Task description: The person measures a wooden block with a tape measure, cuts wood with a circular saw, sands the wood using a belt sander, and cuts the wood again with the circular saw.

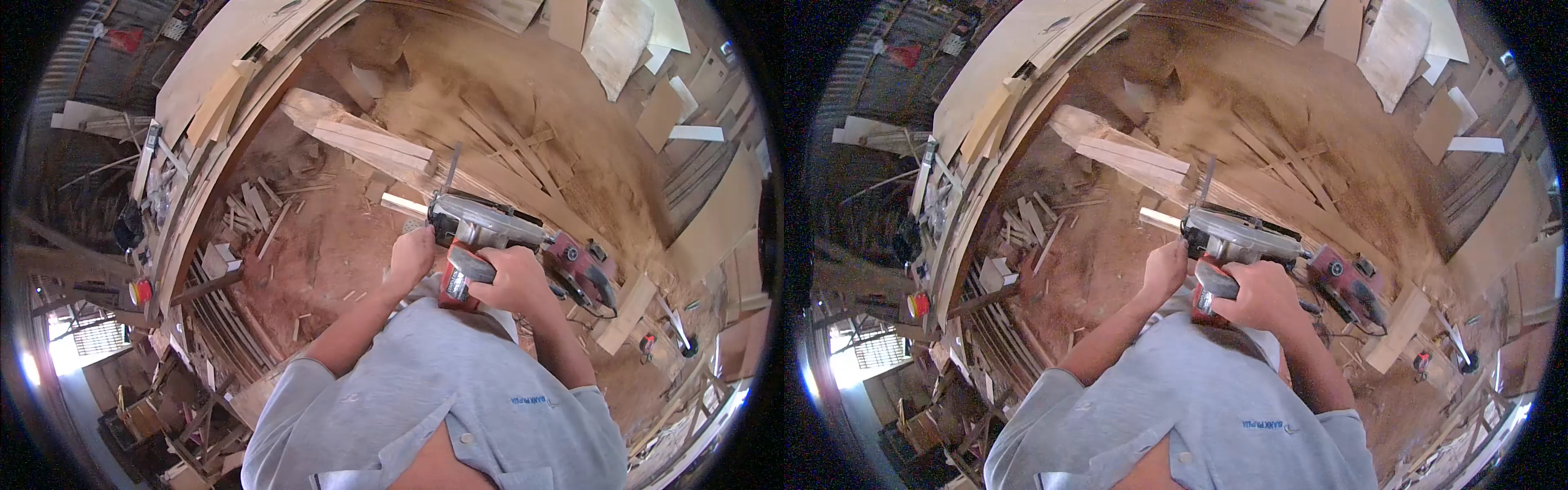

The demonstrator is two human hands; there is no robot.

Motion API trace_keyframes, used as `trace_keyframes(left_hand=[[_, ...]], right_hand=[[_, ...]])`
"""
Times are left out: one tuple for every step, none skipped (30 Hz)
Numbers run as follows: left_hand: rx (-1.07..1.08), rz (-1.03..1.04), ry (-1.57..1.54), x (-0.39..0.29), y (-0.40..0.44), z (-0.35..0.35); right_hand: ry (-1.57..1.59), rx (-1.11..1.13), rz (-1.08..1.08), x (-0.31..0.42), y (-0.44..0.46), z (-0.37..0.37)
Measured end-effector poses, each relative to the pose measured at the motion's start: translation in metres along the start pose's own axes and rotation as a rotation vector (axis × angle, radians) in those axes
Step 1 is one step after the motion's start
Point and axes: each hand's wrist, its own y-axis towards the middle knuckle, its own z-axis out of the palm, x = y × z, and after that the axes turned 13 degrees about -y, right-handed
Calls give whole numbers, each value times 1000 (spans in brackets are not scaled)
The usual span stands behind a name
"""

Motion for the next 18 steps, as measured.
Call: trace_keyframes(left_hand=[[61,-15,31,3,2,-5],[122,-29,62,4,5,-12],[113,87,111,0,7,-21],[105,203,159,-4,8,-31],[98,319,207,-5,9,-42],[144,425,263,-3,12,-52],[191,531,318,1,17,-63],[238,636,372,5,21,-71],[284,703,388,10,25,-76],[329,770,406,14,31,-79],[374,838,423,16,36,-81],[362,872,463,16,39,-80],[352,905,502,17,42,-79],[343,940,542,18,46,-79],[417,939,573,21,51,-79],[490,935,602,24,56,-78],[564,930,632,23,60,-79],[583,949,639,23,64,-80]], right_hand=[[6,-5,-1,0,0,0],[18,-3,-3,0,0,0],[29,-2,-3,0,-1,-1],[40,0,-3,1,-1,-2],[38,-18,-20,2,0,-2],[36,-35,-36,2,-1,-2],[34,-52,-51,3,-1,-2],[32,-52,-44,4,-2,-1],[29,-52,-38,5,-2,-1],[25,-53,-34,5,-1,-1],[24,-32,-32,5,0,-2],[24,-9,-29,4,0,-2],[26,14,-27,5,0,-3],[7,-13,-49,4,0,-1],[-11,-41,-71,4,0,1],[-30,-68,-92,3,0,3],[-38,-67,-96,3,-1,4],[-46,-67,-100,3,0,4]])
